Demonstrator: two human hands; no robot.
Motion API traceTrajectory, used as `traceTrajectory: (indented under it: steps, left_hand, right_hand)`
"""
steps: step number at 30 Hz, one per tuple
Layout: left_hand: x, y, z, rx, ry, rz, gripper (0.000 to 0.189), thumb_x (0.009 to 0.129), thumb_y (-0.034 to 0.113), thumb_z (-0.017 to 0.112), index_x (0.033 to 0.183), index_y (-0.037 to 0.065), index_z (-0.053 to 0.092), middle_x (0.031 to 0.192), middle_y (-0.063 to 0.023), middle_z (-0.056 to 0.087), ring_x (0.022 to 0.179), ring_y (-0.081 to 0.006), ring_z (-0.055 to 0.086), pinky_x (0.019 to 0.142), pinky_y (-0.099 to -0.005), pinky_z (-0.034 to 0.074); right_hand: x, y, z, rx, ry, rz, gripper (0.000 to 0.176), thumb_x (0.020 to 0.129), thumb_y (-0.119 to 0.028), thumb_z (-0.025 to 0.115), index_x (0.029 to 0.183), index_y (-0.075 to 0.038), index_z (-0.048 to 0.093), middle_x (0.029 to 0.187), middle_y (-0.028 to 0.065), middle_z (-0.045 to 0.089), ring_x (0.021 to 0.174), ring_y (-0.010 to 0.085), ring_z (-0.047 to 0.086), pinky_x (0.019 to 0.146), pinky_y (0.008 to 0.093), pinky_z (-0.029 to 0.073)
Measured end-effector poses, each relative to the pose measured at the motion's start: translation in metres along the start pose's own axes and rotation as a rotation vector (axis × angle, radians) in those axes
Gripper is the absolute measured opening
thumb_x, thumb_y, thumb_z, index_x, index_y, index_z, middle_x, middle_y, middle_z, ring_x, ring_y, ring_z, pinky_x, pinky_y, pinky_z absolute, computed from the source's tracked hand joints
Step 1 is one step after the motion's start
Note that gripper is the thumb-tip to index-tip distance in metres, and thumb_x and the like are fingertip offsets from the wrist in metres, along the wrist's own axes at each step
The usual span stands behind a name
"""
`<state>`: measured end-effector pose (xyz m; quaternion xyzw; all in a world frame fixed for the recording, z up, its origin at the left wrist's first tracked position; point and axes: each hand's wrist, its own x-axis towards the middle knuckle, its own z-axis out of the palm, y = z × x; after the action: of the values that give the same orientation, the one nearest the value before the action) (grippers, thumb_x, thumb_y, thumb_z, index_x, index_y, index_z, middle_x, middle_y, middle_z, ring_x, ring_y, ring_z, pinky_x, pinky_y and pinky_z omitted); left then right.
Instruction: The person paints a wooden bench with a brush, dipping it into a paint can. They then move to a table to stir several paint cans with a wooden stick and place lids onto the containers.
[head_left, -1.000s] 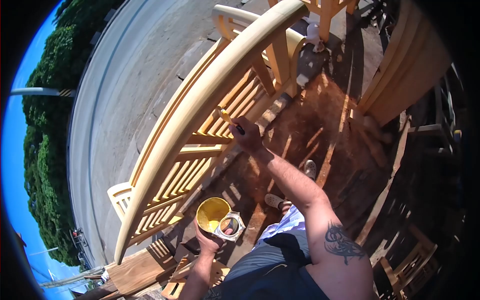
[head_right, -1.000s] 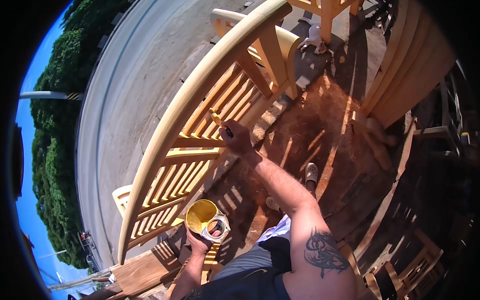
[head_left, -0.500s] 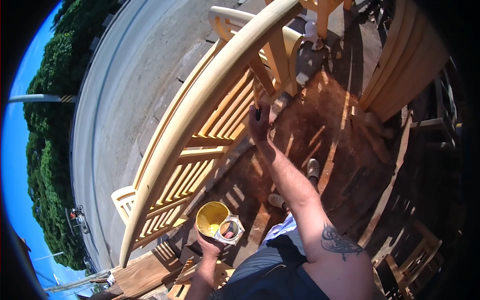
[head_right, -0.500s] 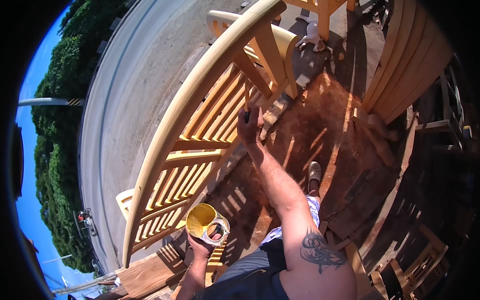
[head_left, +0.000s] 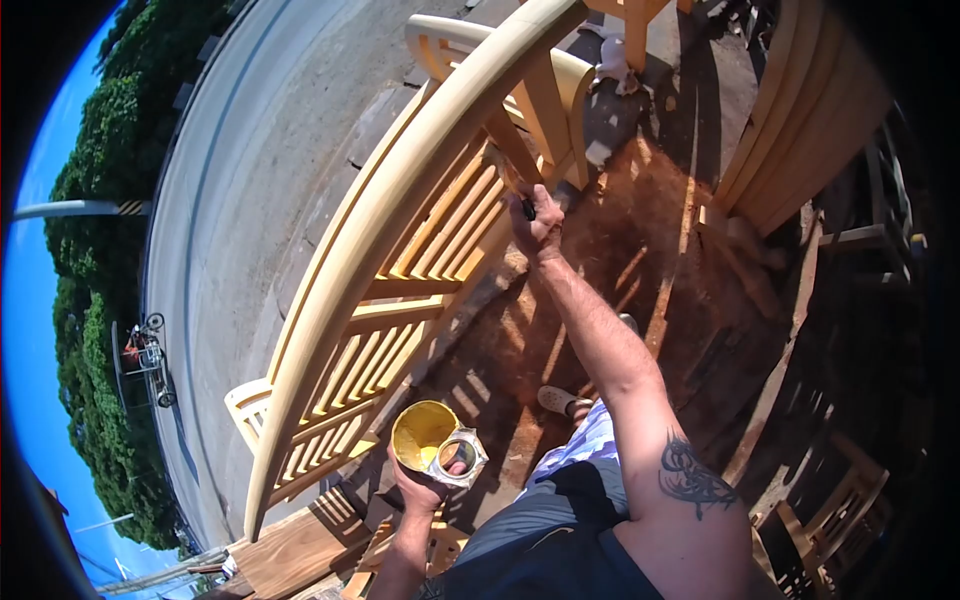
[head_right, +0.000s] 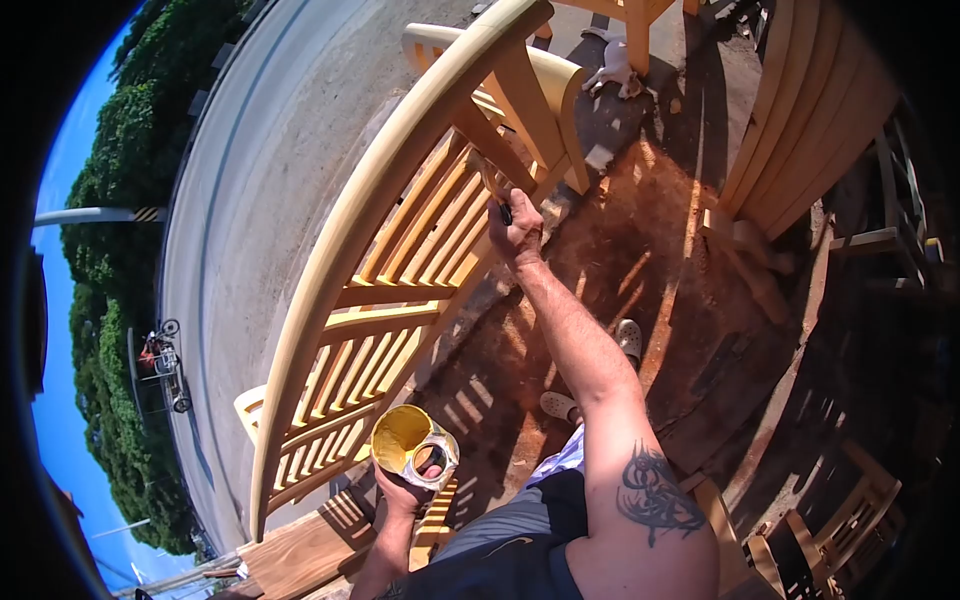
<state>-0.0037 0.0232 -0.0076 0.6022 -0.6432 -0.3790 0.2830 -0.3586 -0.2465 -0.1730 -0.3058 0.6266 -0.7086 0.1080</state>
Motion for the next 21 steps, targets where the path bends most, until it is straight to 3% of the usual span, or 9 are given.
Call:
traceTrajectory:
  steps: [3, 6, 8, 9, 10, 12, 16, 18, 21]
  left_hand:
    - [-0.001, 0.001, 0.002, -0.052, 0.002, -0.019, 0.109, 0.063, 0.035, 0.106, 0.146, 0.000, 0.044, 0.133, -0.0158, 0.064, 0.121, -0.0264, 0.066, 0.105, -0.0402, 0.054]
    - [0.002, 0.009, 0.004, 0.038, -0.002, 0.069, 0.107, 0.067, 0.045, 0.104, 0.144, -0.003, 0.046, 0.128, -0.0151, 0.069, 0.114, -0.0247, 0.069, 0.101, -0.0386, 0.055]
    - [0.002, 0.003, 0.005, 0.023, -0.013, 0.054, 0.107, 0.066, 0.041, 0.104, 0.145, -0.002, 0.045, 0.130, -0.0153, 0.067, 0.116, -0.0251, 0.068, 0.103, -0.0395, 0.054]
    - [0.004, 0.004, 0.005, 0.002, -0.029, 0.032, 0.107, 0.066, 0.037, 0.105, 0.146, -0.001, 0.045, 0.131, -0.0159, 0.066, 0.118, -0.0258, 0.067, 0.104, -0.0403, 0.054]
    - [0.005, 0.005, 0.006, -0.018, -0.045, 0.007, 0.108, 0.065, 0.033, 0.106, 0.146, 0.000, 0.044, 0.133, -0.0165, 0.064, 0.120, -0.0265, 0.066, 0.105, -0.0411, 0.054]
    - [0.006, 0.009, 0.008, -0.001, -0.056, 0.023, 0.108, 0.064, 0.034, 0.106, 0.146, 0.000, 0.044, 0.133, -0.0166, 0.064, 0.120, -0.0266, 0.066, 0.105, -0.0410, 0.054]
    - [0.010, 0.012, 0.006, 0.053, -0.062, 0.038, 0.109, 0.064, 0.035, 0.106, 0.146, 0.000, 0.044, 0.132, -0.0169, 0.066, 0.119, -0.0272, 0.068, 0.104, -0.0408, 0.055]
    - [0.009, 0.008, 0.004, 0.053, -0.042, 0.050, 0.108, 0.064, 0.035, 0.106, 0.145, 0.000, 0.044, 0.130, -0.0173, 0.067, 0.118, -0.0275, 0.069, 0.103, -0.0407, 0.055]
    - [0.003, 0.009, 0.002, 0.021, -0.046, 0.039, 0.108, 0.064, 0.035, 0.106, 0.145, 0.000, 0.044, 0.129, -0.0175, 0.067, 0.118, -0.0276, 0.069, 0.103, -0.0408, 0.055]
  right_hand:
    - [-0.002, -0.025, -0.004, -0.040, 0.125, -0.177, 0.021, 0.094, -0.018, 0.079, 0.110, -0.007, 0.071, 0.084, 0.0111, 0.069, 0.071, 0.0194, 0.066, 0.068, 0.0335, 0.054]
    - [-0.017, -0.059, 0.009, 0.157, 0.045, 0.061, 0.022, 0.097, -0.020, 0.077, 0.114, -0.008, 0.069, 0.082, 0.0089, 0.067, 0.070, 0.0158, 0.064, 0.067, 0.0327, 0.053]
    - [-0.037, -0.066, 0.022, 0.110, -0.148, 0.086, 0.020, 0.100, -0.021, 0.075, 0.113, -0.007, 0.068, 0.078, 0.0059, 0.065, 0.068, 0.0130, 0.062, 0.064, 0.0322, 0.051]
    - [-0.049, -0.073, 0.025, 0.154, -0.195, 0.124, 0.022, 0.098, -0.021, 0.075, 0.113, -0.006, 0.068, 0.081, 0.0116, 0.069, 0.071, 0.0189, 0.069, 0.068, 0.0357, 0.055]
    - [-0.058, -0.078, 0.019, 0.200, -0.323, 0.235, 0.023, 0.098, -0.021, 0.075, 0.113, -0.005, 0.069, 0.081, 0.0115, 0.070, 0.073, 0.0186, 0.070, 0.070, 0.0352, 0.056]
    - [-0.076, -0.081, 0.008, 0.283, -0.533, 0.189, 0.023, 0.096, -0.021, 0.077, 0.112, -0.005, 0.071, 0.081, 0.0096, 0.071, 0.074, 0.0152, 0.069, 0.071, 0.0328, 0.056]
    - [-0.047, -0.056, 0.003, 0.378, -0.407, 0.250, 0.020, 0.095, -0.013, 0.080, 0.112, -0.005, 0.074, 0.084, 0.0012, 0.073, 0.076, 0.0066, 0.065, 0.067, 0.0276, 0.052]
    - [-0.011, -0.039, 0.004, 0.232, -0.210, 0.198, 0.018, 0.093, -0.011, 0.080, 0.108, -0.006, 0.072, 0.082, 0.0082, 0.071, 0.073, 0.0128, 0.067, 0.068, 0.0309, 0.054]
    - [0.008, -0.024, 0.010, 0.087, 0.013, -0.148, 0.020, 0.092, -0.009, 0.080, 0.108, -0.006, 0.069, 0.084, 0.0109, 0.070, 0.072, 0.0219, 0.069, 0.066, 0.0346, 0.055]
